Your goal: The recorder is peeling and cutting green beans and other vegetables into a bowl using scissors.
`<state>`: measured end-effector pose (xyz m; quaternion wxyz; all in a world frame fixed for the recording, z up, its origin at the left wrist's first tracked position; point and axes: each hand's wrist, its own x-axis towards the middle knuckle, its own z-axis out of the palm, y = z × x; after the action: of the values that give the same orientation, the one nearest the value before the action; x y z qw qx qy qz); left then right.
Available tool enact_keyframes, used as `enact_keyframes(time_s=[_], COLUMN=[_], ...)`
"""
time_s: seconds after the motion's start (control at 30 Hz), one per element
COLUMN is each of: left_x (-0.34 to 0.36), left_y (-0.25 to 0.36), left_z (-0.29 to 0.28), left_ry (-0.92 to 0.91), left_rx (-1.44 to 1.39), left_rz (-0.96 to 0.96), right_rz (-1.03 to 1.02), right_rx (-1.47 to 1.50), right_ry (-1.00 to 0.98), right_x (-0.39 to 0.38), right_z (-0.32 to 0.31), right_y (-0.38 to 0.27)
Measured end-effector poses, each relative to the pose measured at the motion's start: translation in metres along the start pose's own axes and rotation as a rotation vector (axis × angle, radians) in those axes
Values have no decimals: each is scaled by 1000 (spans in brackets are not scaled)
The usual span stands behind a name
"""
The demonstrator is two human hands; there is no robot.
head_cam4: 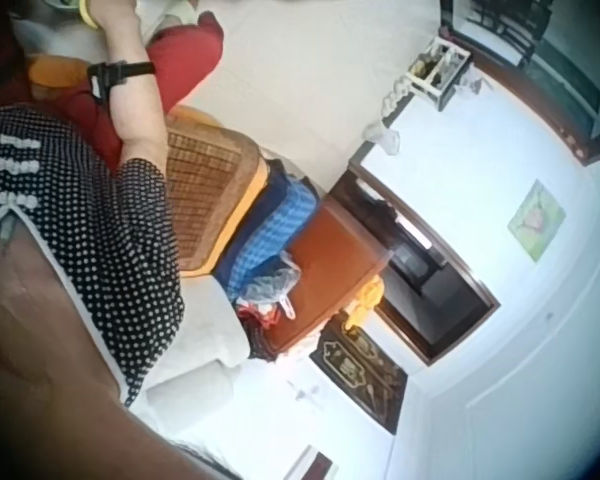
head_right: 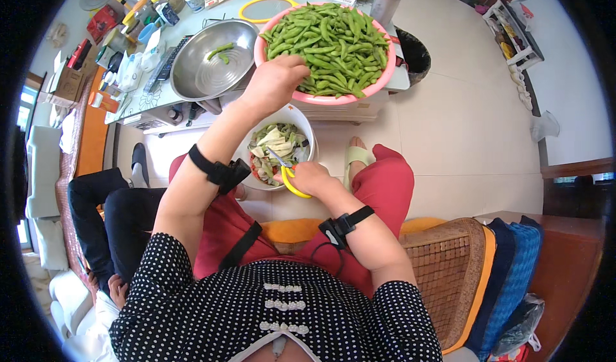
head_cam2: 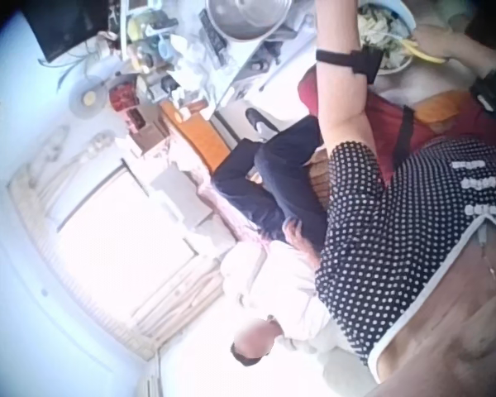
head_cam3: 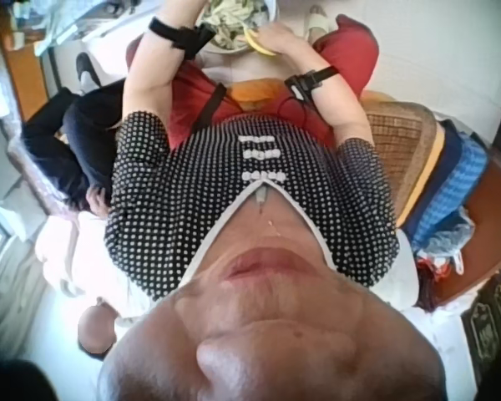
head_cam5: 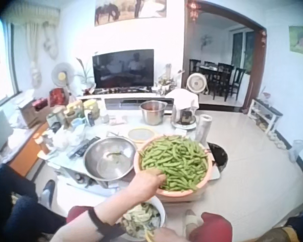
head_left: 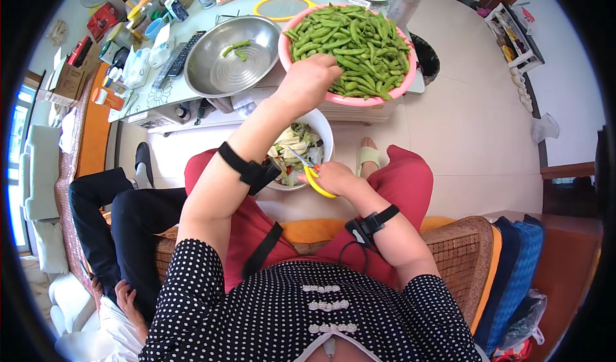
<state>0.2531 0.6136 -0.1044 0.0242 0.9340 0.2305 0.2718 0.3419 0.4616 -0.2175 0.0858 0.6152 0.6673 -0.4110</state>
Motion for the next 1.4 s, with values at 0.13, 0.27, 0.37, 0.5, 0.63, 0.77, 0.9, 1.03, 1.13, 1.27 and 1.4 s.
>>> enact_keyframes(time_s=[0.13, 0.27, 0.37, 0.5, 0.63, 0.77, 0.9, 1.03, 1.13, 1.27, 1.4], left_x=[6, 0, -14, -63, -124, -148, -159, -163, -162, -161, -172], left_y=[-2, 1, -6, 0, 3, 14, 29, 40, 41, 41, 34], left_z=[11, 12, 15, -3, -1, 6, 20, 35, 39, 42, 54], left_ry=[-39, 177, 481, 571, 560, 582, 585, 625, 629, 613, 581], left_rx=[68, 18, -207, -1195, -1387, -1509, -1466, -1495, -1491, -1489, -1492], left_rz=[46, -26, -289, -958, -1182, -1212, -1290, -1329, -1346, -1316, -1354], right_rz=[-35, 2, 0, -78, -238, -280, -236, -184, -198, -166, -17], right_rx=[-7, 0, 14, 323, 868, 904, 900, 884, 863, 879, 939], right_ry=[98, 67, 105, 158, -63, -155, -177, -180, -158, -111, -184], right_x=[-1, -6, -8, -8, -7, -12, -8, -7, -5, -6, -5], right_z=[7, -3, -7, -12, -6, -7, -3, -3, 0, -1, 1], right_y=[4, 0, -3, -9, -13, -17, -17, -18, -15, -15, -15])
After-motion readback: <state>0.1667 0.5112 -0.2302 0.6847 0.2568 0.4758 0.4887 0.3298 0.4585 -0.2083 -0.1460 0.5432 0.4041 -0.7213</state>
